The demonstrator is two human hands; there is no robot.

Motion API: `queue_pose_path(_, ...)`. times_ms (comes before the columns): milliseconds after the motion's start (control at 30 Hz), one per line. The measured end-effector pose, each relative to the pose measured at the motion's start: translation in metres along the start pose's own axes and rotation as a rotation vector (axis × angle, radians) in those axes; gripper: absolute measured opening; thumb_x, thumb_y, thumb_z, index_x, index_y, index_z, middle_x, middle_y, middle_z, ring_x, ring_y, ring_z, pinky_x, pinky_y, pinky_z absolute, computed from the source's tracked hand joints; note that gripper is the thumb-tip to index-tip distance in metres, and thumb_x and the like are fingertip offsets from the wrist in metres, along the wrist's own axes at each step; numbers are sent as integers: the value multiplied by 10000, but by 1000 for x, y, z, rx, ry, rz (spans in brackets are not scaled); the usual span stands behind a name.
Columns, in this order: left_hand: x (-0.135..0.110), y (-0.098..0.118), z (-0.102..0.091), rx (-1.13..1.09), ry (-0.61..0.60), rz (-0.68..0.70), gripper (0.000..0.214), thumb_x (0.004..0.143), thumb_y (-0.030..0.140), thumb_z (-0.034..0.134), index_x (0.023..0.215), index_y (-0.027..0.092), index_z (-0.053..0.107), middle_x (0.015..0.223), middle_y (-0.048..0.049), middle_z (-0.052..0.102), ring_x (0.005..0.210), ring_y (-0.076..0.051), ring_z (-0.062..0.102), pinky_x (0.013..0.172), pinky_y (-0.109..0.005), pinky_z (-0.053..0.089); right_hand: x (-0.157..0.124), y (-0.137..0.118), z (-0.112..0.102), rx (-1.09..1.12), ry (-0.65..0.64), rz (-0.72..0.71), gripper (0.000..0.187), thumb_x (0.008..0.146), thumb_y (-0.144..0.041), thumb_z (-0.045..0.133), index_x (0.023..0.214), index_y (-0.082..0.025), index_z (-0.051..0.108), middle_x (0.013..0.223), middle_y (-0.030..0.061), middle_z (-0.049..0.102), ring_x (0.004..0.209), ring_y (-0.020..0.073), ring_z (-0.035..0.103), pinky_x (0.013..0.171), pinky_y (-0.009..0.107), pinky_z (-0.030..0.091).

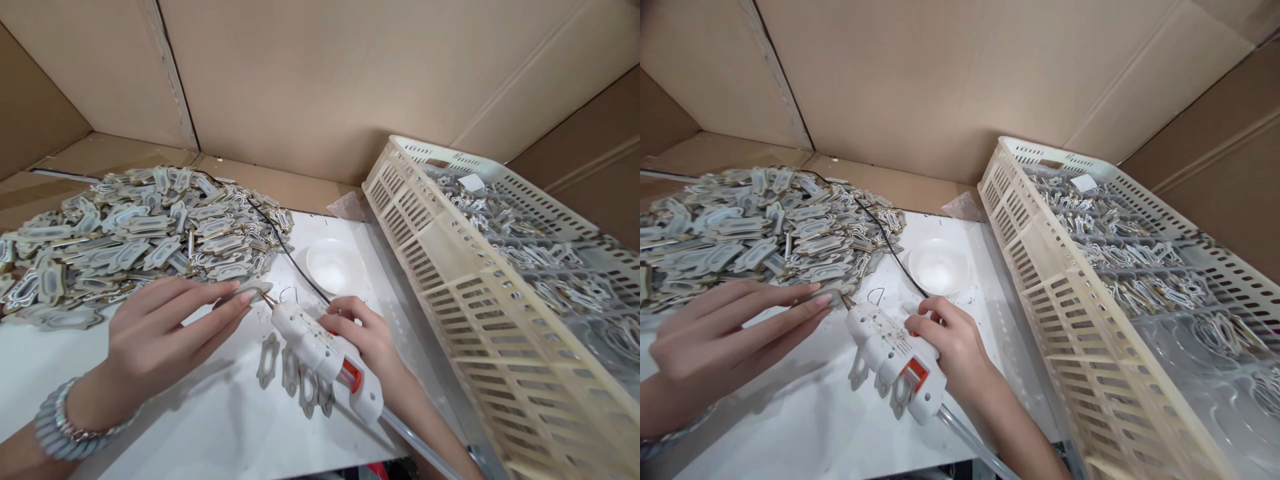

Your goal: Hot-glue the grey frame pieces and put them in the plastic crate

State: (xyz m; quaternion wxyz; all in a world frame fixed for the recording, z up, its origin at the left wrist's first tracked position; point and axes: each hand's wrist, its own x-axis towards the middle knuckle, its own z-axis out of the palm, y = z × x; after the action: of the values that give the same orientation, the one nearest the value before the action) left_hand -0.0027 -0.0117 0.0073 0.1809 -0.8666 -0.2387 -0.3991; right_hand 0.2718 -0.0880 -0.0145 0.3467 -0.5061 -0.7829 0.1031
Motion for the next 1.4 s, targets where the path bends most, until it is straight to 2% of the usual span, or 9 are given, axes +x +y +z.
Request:
queue_pose_path(200,3,2,1,37,17,-1,123,864,171,774,941,248,717,840,10,795,620,-149,660,576,-292,517,0,1,1,-13,-1,12,230,867,-105,515,834,-218,712,904,46,656,667,152,621,606,271,490)
queue_pose_path(400,3,1,2,52,34,25,131,859,172,783,941,243,709,804,12,789,596,-140,647,560,-290,516,-3,3,2,3,-10,38,261,847,-68,512,885,-229,713,888,32,617,756,156,618,663,251,502)
queue_pose_path(600,3,2,2,48,20,1,123,867,176,773,930,258,705,804,29,786,595,-139,645,566,-293,521,-5,4,4,103,-38,182,257,841,-90,509,883,-248,708,881,12,590,785,147,593,685,232,484)
queue_pose_path(700,3,1,1,40,21,14,139,856,172,781,945,255,713,811,23,785,608,-144,646,575,-298,517,-7,4,6,155,-24,289,185,848,-144,534,817,-247,684,854,8,570,775,157,577,680,242,481)
queue_pose_path(800,2,0,1,27,22,14,159,838,164,795,955,245,723,828,11,785,620,-148,643,585,-303,509,-6,3,5,194,-40,391,198,882,-157,512,765,-244,645,819,-2,556,735,147,572,644,229,475)
queue_pose_path(1000,2,3,1,18,6,6,169,829,113,790,952,207,722,817,-35,788,630,-167,646,584,-324,514,-4,1,0,123,-74,264,223,852,-137,509,831,-249,700,867,17,580,786,159,594,683,243,491)
queue_pose_path(1067,2,3,0,21,19,8,169,826,123,800,942,216,719,804,-26,787,613,-162,643,567,-321,508,-3,2,0,108,-80,273,224,866,-142,502,815,-248,693,844,14,573,764,156,591,662,233,491)
queue_pose_path(1233,2,2,1,16,20,-29,165,844,162,784,948,278,729,829,15,790,614,-148,662,567,-310,520,-3,1,-1,48,-62,151,256,851,-107,492,856,-238,712,855,20,588,759,150,598,655,229,492)
queue_pose_path(1400,5,4,-1,32,-15,-73,171,885,187,722,961,341,723,832,52,795,597,-149,685,554,-314,546,-2,-1,-1,21,-26,100,248,834,-86,492,849,-226,696,838,18,585,727,146,597,631,231,489)
